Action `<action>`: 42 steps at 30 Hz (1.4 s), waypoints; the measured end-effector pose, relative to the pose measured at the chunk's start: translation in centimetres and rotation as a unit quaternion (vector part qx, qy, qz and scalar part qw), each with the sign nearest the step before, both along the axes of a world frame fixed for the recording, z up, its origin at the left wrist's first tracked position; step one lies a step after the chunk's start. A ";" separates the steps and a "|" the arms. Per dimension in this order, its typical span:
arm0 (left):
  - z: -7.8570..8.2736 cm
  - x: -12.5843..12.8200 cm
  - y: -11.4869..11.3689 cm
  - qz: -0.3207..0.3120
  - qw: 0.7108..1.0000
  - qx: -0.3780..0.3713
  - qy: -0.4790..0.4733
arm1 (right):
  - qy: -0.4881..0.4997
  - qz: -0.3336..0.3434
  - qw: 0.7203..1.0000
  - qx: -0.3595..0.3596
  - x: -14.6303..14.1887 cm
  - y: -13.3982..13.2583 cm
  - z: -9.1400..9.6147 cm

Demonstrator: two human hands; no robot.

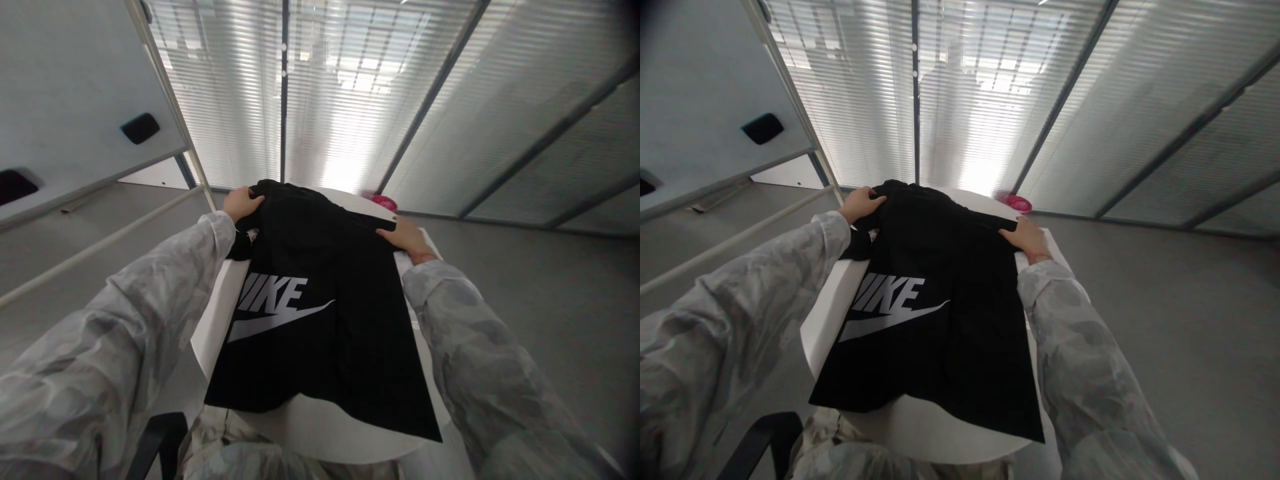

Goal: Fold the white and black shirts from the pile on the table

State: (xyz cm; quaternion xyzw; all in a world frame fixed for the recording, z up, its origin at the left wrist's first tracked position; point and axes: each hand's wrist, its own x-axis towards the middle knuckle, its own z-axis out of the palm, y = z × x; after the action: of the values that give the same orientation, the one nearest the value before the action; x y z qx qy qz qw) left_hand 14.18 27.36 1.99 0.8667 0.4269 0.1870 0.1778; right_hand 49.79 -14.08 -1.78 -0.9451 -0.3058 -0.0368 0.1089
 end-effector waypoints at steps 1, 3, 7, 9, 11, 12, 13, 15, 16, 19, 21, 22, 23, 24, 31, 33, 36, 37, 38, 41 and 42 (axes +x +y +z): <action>-0.2 -0.4 0.1 0.002 1.000 -0.010 0.011 | 0.009 0.003 1.000 -0.010 -0.5 -0.4 -0.6; -0.2 -1.1 0.1 0.003 1.000 0.004 0.010 | -0.003 0.012 1.000 -0.005 -1.4 -1.1 -1.3; 0.8 -2.5 -2.7 -0.074 0.988 0.114 -0.079 | -0.073 0.051 0.994 0.059 -4.4 -2.6 -1.0; 1.3 -3.4 -5.8 -0.182 0.968 0.142 -0.102 | -0.081 0.071 0.991 0.079 -6.8 -3.7 -0.5; 1.4 -4.8 -9.8 -0.324 0.934 0.131 -0.076 | -0.074 0.100 0.989 0.079 -9.9 -5.3 -0.2; 1.2 -5.6 -11.9 -0.393 0.909 0.119 -0.063 | -0.073 0.118 0.987 0.077 -11.6 -6.2 -0.2; 0.9 -6.5 -14.1 -0.460 0.880 0.105 -0.051 | -0.074 0.132 0.986 0.074 -13.2 -7.3 -0.3; -0.1 -8.2 -18.4 -0.572 0.816 0.080 -0.042 | -0.070 0.145 0.985 0.067 -16.0 -9.3 -0.8; -0.7 -9.0 -20.3 -0.613 0.786 0.068 -0.044 | -0.072 0.145 0.985 0.060 -17.1 -10.2 -1.1; -2.7 -10.6 -24.8 -0.684 0.727 0.045 -0.040 | -0.067 0.139 0.987 0.047 -19.1 -11.9 -2.0; -3.7 -11.1 -26.6 -0.699 0.712 0.056 -0.040 | -0.035 0.146 0.987 0.052 -19.5 -12.2 -2.3; -4.1 -11.1 -27.0 -0.702 0.708 0.065 -0.042 | -0.013 0.154 0.986 0.059 -19.6 -12.2 -2.3; -4.3 -11.1 -27.3 -0.704 0.705 0.074 -0.044 | 0.004 0.163 0.984 0.068 -19.6 -12.2 -2.3; -4.5 -11.1 -27.5 -0.706 0.702 0.082 -0.047 | 0.007 0.168 0.983 0.075 -19.7 -12.2 -2.3; -4.8 -11.9 -27.2 -0.683 0.722 0.078 -0.077 | -0.089 0.076 0.989 0.088 -20.0 -13.4 -2.6; -5.1 -12.3 -27.3 -0.674 0.731 0.068 -0.076 | -0.084 0.073 0.989 0.095 -19.9 -14.0 -2.8; -5.7 -12.7 -27.6 -0.678 0.730 0.047 -0.076 | -0.111 0.047 0.989 0.085 -19.9 -14.8 -3.1; -5.9 -12.8 -27.7 -0.679 0.729 0.039 -0.076 | -0.111 0.041 0.990 0.083 -19.8 -15.1 -3.2; -6.1 -12.9 -27.8 -0.681 0.728 0.033 -0.075 | -0.097 0.041 0.991 0.085 -19.8 -15.3 -3.4; -6.3 -13.1 -27.9 -0.687 0.724 0.021 -0.062 | -0.015 0.066 0.991 0.113 -19.4 -16.1 -3.6; -6.2 -13.2 -27.9 -0.691 0.720 0.018 -0.057 | 0.011 0.077 0.989 0.127 -19.2 -16.4 -3.7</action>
State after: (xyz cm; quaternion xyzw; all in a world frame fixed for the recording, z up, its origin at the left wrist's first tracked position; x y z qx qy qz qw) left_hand 0.97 -0.50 -4.26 0.9117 -0.3055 0.0691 0.2659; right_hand 30.60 -30.44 -5.47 -0.8978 -0.3690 -0.0569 0.2337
